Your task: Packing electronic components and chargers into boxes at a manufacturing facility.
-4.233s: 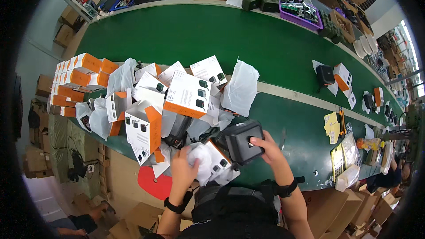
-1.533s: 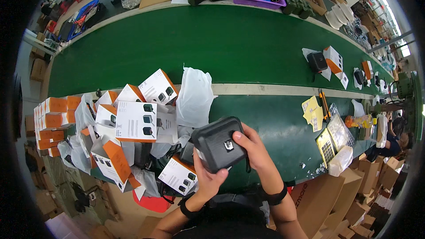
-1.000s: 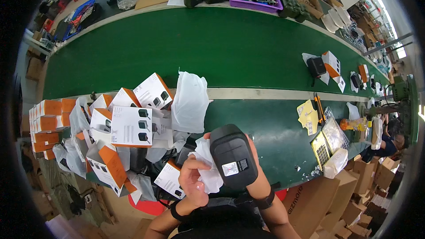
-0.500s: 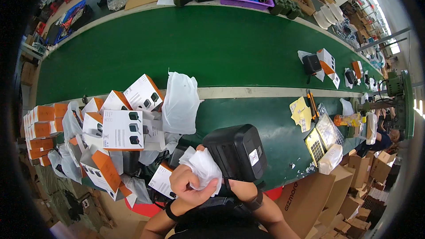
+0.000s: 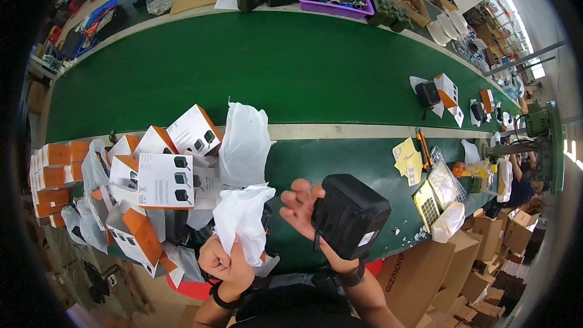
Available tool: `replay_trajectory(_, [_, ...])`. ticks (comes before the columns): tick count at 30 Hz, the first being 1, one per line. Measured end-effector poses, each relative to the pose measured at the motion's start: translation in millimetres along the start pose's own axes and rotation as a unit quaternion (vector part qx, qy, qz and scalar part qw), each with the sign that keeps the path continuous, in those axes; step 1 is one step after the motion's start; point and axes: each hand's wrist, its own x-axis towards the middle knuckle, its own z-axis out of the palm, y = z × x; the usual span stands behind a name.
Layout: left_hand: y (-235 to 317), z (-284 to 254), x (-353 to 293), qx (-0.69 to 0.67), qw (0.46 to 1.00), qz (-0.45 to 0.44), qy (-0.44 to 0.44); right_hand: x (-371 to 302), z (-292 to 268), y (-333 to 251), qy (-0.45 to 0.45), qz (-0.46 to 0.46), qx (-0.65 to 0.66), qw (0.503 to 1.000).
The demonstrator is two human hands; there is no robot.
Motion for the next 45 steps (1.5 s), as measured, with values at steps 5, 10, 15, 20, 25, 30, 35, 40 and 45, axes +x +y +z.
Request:
replay_trajectory(5, [-0.6,0.7,5.3,-0.001,1.0,0.004,-0.007,-3.1,-3.0,0.6,-0.135,0.079,0.075,0.985])
replay_trajectory(10, [1.9,4.2,10.5,0.012,0.999,0.004,-0.03,0.9,-16.1,1.2,-0.221,0.124,0.123,0.96])
replay_trajectory(15, [-8.4,10.9,11.8,-0.004,0.998,-0.042,-0.046,0.8,-12.6,-2.6,-0.161,0.12,0.099,0.975])
replay_trajectory(20, [-35.5,43.2,15.2,-0.112,0.979,-0.131,-0.105,7.4,-8.8,-28.7,0.071,-0.006,-0.04,0.997])
replay_trajectory(25, [-37.0,67.5,19.6,-0.2,0.934,-0.265,-0.13,-9.9,-3.2,-43.8,0.217,-0.179,-0.405,0.87])
replay_trajectory(30, [-59.0,69.9,7.4,-0.315,0.865,-0.372,-0.119,2.5,12.6,-43.3,0.262,-0.14,-0.482,0.825])
replay_trajectory(35, [-44.8,78.3,11.5,-0.3,0.898,-0.291,-0.142,-2.0,-0.7,-52.6,0.295,-0.114,-0.44,0.84])
replay_trajectory(40, [-35.3,85.2,8.5,-0.303,0.893,-0.288,-0.165,-10.2,-23.2,-69.6,0.297,-0.066,-0.284,0.909])
replay_trajectory(45, [-29.5,91.0,9.2,-0.301,0.893,-0.251,-0.22,-13.9,-48.9,-89.5,0.164,-0.013,-0.117,0.979])
